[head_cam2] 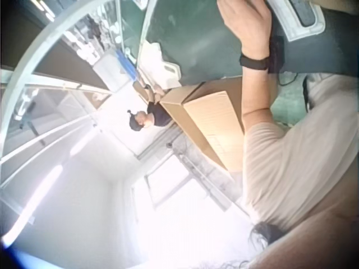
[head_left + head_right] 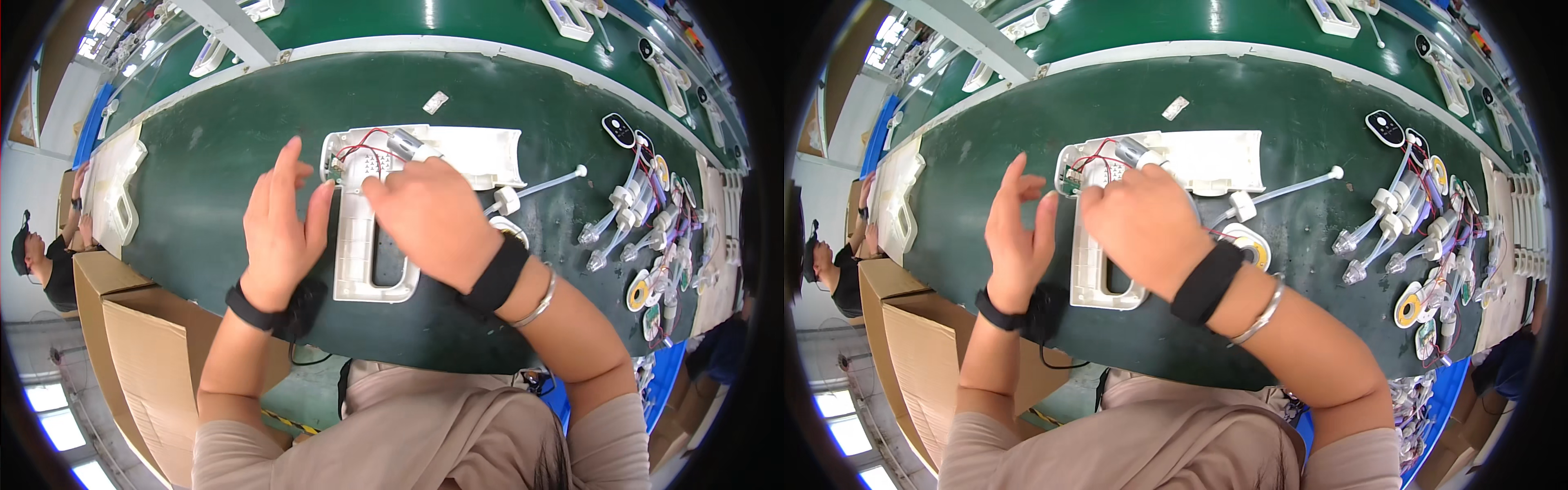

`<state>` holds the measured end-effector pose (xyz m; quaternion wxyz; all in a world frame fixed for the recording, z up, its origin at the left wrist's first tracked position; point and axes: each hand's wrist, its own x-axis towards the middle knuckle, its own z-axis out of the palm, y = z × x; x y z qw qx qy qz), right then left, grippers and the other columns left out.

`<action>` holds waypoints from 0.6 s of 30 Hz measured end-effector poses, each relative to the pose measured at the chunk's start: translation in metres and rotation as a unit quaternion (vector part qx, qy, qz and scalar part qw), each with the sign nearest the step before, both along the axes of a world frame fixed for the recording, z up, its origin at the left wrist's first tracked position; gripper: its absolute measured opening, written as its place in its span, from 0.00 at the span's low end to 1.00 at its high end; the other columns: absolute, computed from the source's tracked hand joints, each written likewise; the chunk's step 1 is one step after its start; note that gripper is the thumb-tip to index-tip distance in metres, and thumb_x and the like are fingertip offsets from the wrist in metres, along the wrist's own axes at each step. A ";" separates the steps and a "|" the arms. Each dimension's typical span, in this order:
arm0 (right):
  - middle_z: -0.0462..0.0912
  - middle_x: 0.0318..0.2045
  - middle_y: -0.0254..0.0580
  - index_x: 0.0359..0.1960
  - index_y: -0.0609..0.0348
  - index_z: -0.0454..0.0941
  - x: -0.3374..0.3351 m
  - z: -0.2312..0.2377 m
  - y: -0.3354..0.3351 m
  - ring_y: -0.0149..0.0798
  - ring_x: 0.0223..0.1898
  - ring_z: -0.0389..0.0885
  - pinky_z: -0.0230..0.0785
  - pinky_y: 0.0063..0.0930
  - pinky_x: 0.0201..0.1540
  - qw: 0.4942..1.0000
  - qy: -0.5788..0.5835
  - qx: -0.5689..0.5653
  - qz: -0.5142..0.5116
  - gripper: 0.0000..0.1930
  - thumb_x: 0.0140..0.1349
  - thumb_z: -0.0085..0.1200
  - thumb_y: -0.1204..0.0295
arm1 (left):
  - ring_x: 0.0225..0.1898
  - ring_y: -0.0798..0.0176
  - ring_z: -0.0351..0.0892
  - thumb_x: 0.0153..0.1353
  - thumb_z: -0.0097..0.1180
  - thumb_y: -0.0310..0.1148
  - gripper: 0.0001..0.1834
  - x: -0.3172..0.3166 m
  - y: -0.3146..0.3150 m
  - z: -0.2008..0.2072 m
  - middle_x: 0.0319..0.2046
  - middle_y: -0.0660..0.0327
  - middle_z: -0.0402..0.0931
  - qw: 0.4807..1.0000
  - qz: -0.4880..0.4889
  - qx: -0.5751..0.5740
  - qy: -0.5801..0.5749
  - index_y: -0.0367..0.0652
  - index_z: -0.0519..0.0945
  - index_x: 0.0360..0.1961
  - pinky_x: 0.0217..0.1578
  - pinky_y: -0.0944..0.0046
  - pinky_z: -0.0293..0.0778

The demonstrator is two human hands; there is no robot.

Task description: Assembling electronic components, including a battery and motor, into a white plastic handheld device housing on a factory assembly line.

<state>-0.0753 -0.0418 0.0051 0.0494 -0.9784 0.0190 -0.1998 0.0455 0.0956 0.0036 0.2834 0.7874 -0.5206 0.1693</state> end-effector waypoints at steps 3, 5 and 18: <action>0.82 0.25 0.46 0.32 0.65 0.74 0.004 0.015 -0.011 0.41 0.24 0.82 0.72 0.30 0.26 0.913 -0.035 0.407 -0.006 0.07 0.56 0.55 0.73 | 0.30 0.59 0.79 0.51 0.59 0.22 0.23 -0.029 0.007 0.008 0.32 0.53 0.77 0.983 -0.049 -0.035 0.174 0.35 0.72 0.50 0.32 0.64 0.76; 0.80 0.23 0.52 0.32 0.67 0.74 0.007 0.016 -0.011 0.47 0.25 0.81 0.72 0.32 0.27 0.859 -0.029 0.511 0.005 0.08 0.56 0.54 0.73 | 0.29 0.62 0.79 0.51 0.60 0.22 0.22 -0.038 -0.001 0.005 0.30 0.54 0.78 0.947 -0.080 -0.050 0.307 0.34 0.73 0.49 0.32 0.67 0.76; 0.76 0.28 0.30 0.30 0.51 0.79 0.031 0.006 -0.031 0.36 0.36 0.71 0.63 0.28 0.39 0.985 0.028 0.037 0.168 0.09 0.45 0.53 0.77 | 0.20 0.66 0.78 0.52 0.58 0.24 0.14 -0.041 0.022 -0.001 0.22 0.56 0.77 0.925 0.034 0.026 0.377 0.35 0.76 0.42 0.23 0.67 0.73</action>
